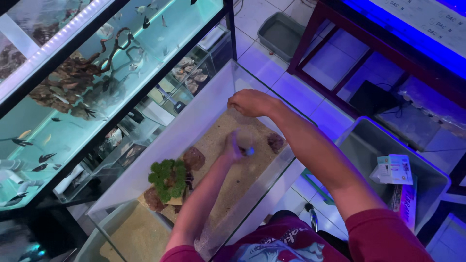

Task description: The person prepares an aquarium by scooping sand from a plastic bin with a small cup and spreading it into a glass tank containing rocks and a plant.

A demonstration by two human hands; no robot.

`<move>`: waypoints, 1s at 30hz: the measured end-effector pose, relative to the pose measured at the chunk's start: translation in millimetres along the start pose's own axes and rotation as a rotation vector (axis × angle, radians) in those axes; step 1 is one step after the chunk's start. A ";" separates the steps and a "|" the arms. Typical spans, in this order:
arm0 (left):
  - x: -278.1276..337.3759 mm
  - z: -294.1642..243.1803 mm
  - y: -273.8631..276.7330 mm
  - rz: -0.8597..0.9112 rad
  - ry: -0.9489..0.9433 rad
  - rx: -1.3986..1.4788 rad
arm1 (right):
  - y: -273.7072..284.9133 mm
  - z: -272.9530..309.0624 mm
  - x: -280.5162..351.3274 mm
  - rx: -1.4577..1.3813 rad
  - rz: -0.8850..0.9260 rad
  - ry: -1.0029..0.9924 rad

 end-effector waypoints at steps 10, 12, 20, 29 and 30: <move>-3.0 -47.5 -44.8 0.032 -0.035 -0.030 | -4.3 -1.4 -1.1 -0.009 -0.004 0.011; -56.4 -88.1 -44.4 0.064 -0.115 0.012 | -2.3 -0.3 0.4 0.012 -0.007 0.015; -49.7 -72.7 -52.6 0.000 -0.101 -0.032 | -7.3 -6.4 -4.9 0.011 -0.032 0.021; -34.1 -82.7 -55.3 -0.003 -0.078 -0.092 | -10.6 -6.8 -6.5 0.001 -0.048 0.019; -28.7 -93.9 -56.6 0.000 -0.020 -0.094 | -12.3 -8.8 -9.0 0.008 -0.050 0.018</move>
Point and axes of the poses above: each hand's wrist, its own x-axis away from the middle knuckle, its own y-axis out of the back of the hand, z = x × y, the point moved 10 cm from there along -x, towards the middle knuckle, and after that the axes turned 13 degrees about x, right-handed, at the moved point
